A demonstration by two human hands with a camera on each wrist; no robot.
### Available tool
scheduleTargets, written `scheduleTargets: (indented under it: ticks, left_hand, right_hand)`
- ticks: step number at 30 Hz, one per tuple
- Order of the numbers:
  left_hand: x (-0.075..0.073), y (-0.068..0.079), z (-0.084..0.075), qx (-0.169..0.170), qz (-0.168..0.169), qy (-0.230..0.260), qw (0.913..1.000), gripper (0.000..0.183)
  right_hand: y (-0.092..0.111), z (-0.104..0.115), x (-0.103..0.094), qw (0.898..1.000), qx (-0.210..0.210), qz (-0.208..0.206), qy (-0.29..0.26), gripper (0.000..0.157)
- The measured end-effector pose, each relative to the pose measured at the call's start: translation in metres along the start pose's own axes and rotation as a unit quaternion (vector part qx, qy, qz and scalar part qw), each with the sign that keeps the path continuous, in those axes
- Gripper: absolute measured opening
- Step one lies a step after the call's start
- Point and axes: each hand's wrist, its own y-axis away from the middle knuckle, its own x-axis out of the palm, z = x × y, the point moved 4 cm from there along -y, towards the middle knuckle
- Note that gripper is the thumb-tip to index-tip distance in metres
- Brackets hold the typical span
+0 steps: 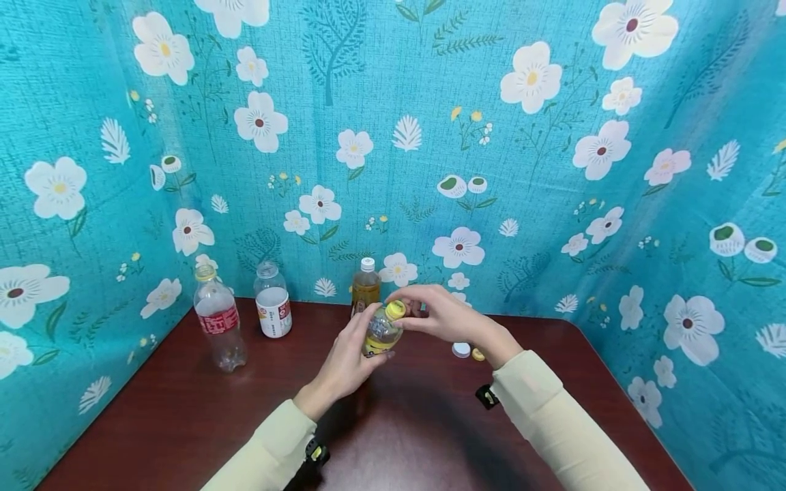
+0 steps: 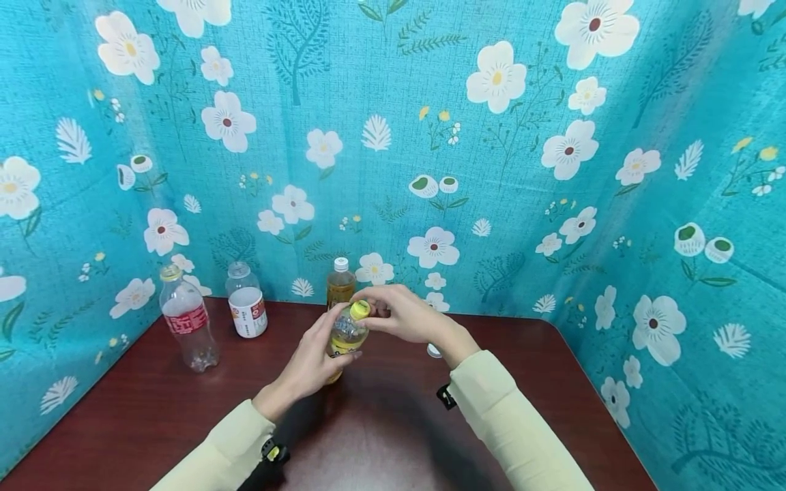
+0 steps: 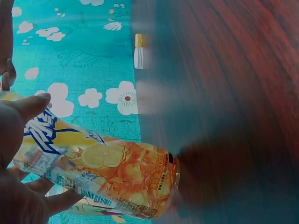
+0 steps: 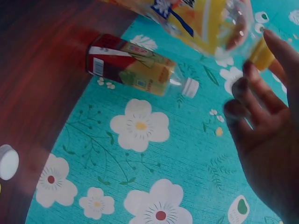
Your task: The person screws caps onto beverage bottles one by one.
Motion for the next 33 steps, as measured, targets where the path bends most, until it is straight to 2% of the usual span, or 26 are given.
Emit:
scheduleTargets:
  ticks: [5, 11, 16, 18, 22, 26, 28, 33]
  left_hand:
    - [0.000, 0.000, 0.001, 0.012, 0.003, 0.007, 0.9999, 0.093]
    - [0.000, 0.000, 0.000, 0.020, 0.004, 0.011, 0.9997, 0.092]
    - [0.002, 0.000, -0.001, 0.013, -0.011, 0.004, 0.9998, 0.091]
    - [0.003, 0.000, -0.002, 0.010, -0.021, 0.004, 0.9997, 0.091]
    - [0.003, 0.000, -0.003, 0.001, -0.029, -0.002, 0.9996, 0.090]
    - [0.004, 0.001, 0.000, -0.010, -0.020, -0.003, 0.9997, 0.091]
    - [0.003, 0.001, 0.002, -0.013, -0.014, 0.001, 0.9998, 0.092]
    - [0.000, 0.001, 0.002, -0.004, -0.008, 0.013, 0.9999, 0.094]
  right_hand:
    - [0.000, 0.000, -0.003, 0.999, -0.013, 0.034, -0.024, 0.036]
    - [-0.002, 0.004, -0.006, 0.999, -0.022, 0.032, -0.010, 0.030]
    - [-0.006, 0.009, -0.002, 0.998, -0.040, -0.012, 0.049, 0.020]
    - [-0.007, 0.010, 0.001, 0.996, -0.031, -0.038, 0.076, 0.016]
    - [-0.010, 0.012, 0.004, 0.992, 0.003, -0.077, 0.104, 0.023]
    - [-0.010, 0.007, 0.007, 0.994, 0.027, -0.071, 0.076, 0.022]
    - [-0.008, 0.005, 0.006, 0.997, 0.021, -0.052, 0.045, 0.021]
    - [-0.003, 0.002, 0.001, 1.000, -0.006, 0.002, -0.016, 0.037]
